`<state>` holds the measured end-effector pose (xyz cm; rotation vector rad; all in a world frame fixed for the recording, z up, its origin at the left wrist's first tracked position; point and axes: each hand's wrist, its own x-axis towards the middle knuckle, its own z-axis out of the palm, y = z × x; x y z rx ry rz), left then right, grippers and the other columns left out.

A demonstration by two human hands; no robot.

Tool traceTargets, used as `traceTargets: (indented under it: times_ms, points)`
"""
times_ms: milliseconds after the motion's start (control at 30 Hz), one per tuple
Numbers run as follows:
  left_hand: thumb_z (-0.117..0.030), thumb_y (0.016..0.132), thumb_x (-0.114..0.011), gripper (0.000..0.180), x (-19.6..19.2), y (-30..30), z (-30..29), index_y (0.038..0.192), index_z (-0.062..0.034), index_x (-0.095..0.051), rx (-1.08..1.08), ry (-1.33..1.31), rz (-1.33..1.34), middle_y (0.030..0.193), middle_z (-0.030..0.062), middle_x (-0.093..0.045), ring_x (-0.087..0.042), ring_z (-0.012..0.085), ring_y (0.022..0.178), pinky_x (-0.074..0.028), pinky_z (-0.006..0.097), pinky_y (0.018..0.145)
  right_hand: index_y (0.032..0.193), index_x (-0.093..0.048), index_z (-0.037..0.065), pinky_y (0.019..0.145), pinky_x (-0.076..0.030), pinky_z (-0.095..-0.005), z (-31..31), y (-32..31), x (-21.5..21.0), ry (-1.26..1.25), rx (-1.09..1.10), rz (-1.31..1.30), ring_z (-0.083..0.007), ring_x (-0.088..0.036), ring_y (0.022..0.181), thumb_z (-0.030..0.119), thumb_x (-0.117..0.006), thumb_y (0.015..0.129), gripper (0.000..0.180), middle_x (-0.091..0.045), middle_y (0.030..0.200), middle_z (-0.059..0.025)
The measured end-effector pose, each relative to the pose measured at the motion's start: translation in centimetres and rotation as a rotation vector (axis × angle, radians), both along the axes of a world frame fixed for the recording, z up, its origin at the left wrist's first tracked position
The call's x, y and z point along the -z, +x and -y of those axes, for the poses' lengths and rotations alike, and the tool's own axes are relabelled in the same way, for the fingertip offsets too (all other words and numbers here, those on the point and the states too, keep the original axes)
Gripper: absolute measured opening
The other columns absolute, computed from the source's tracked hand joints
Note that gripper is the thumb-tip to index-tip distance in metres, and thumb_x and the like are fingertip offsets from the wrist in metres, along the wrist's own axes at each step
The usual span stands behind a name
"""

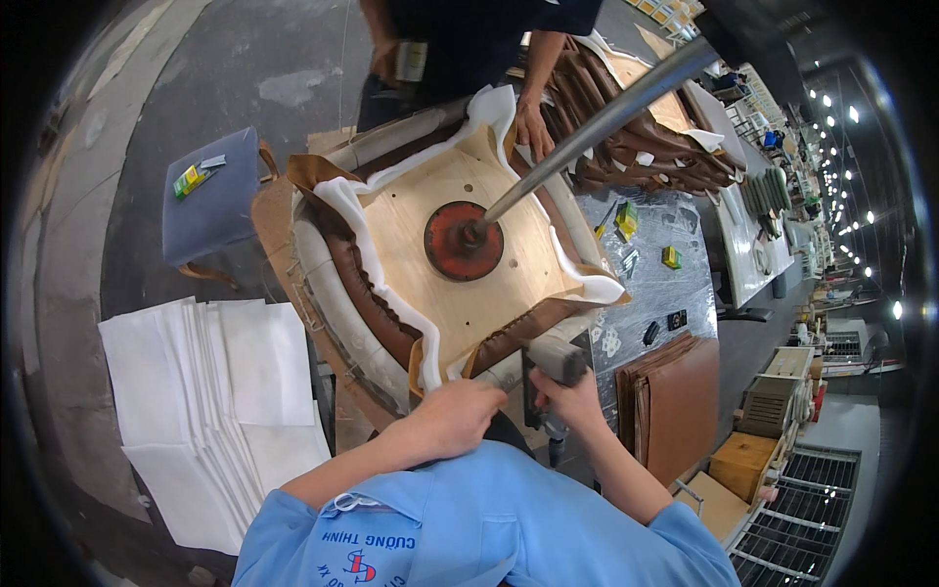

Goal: The person places a white fabric layer over a wooden chair seat base, then uses a pneumatic staple gun to secure the fabric around the perimeter. A coworker assists by holding the seat and applying tension. The process is repeated for multiple seats, with the person retrieving new fabric and repositioning the seat as needed.

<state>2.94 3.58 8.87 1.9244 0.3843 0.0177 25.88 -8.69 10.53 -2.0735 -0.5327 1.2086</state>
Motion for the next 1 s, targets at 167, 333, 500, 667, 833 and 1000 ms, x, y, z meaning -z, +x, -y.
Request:
traceTargets:
  times_ms: [167,333,500,667,833,1000]
  points:
    - [-0.032,0.109,-0.067,0.069,1.7,2.8,3.9,0.158,0.0118,-0.047,0.212,0.023,-0.028,0.17,0.0353,-0.04,-0.04,0.0492,0.159,-0.035,0.051,0.131,0.163,-0.053,0.007,0.062,-0.056,-0.0299,8.2,1.3,0.6,0.189,0.223,0.065,-0.0119,-0.069,0.069,0.011,-0.086,0.096,0.075,-0.072,0.097,-0.0037]
    - [-0.041,0.107,-0.07,0.082,5.1,5.4,6.1,0.167,0.0063,-0.039,0.063,0.364,-0.068,0.175,0.0365,-0.028,-0.028,0.0523,0.165,-0.027,0.059,0.134,0.161,-0.056,0.009,0.068,-0.056,-0.0298,15.0,2.2,3.9,0.193,0.394,0.094,-0.0111,-0.066,0.079,0.006,-0.089,0.093,0.075,-0.071,0.105,-0.0035]
    - [-0.041,0.101,-0.078,0.096,7.9,7.8,7.7,0.171,0.0039,-0.031,-0.103,0.514,-0.152,0.178,0.034,-0.024,-0.026,0.0514,0.165,-0.025,0.06,0.134,0.158,-0.061,0.01,0.069,-0.056,-0.0301,18.5,7.2,7.6,0.115,0.533,0.011,-0.0116,-0.066,0.083,0.006,-0.089,0.093,0.071,-0.073,0.117,-0.0039]
    - [-0.032,0.099,-0.079,0.1,8.6,11.7,9.7,0.172,0.0085,-0.024,-0.398,0.522,-0.397,0.179,0.0326,-0.025,-0.026,0.0501,0.165,-0.02,0.058,0.136,0.133,-0.073,0.004,0.065,-0.055,-0.0308,18.5,20.0,10.9,0.023,0.561,0.024,-0.0118,-0.066,0.075,0.01,-0.09,0.093,0.043,-0.074,0.098,-0.0022]
    - [-0.033,0.1,-0.078,0.101,7.5,16.1,10.7,0.173,0.0087,-0.021,-0.574,0.537,-0.667,0.179,0.0335,-0.023,-0.021,0.0498,0.167,-0.017,0.059,0.137,0.108,-0.074,0.001,0.062,-0.053,-0.0378,17.4,35.9,16.5,0.066,0.706,-0.064,-0.0179,-0.067,0.07,0.009,-0.091,0.091,0.026,-0.074,0.089,-0.0057]
    - [-0.036,0.1,-0.077,0.097,5.8,17.8,11.9,0.171,0.009,-0.029,-0.593,0.585,-0.856,0.178,0.0326,-0.028,-0.021,0.0491,0.168,-0.017,0.059,0.136,0.111,-0.074,0.001,0.068,-0.055,-0.0425,16.3,47.9,23.8,-0.002,0.84,-0.094,-0.0232,-0.071,0.082,0.007,-0.095,0.083,0.035,-0.076,0.099,-0.0089]
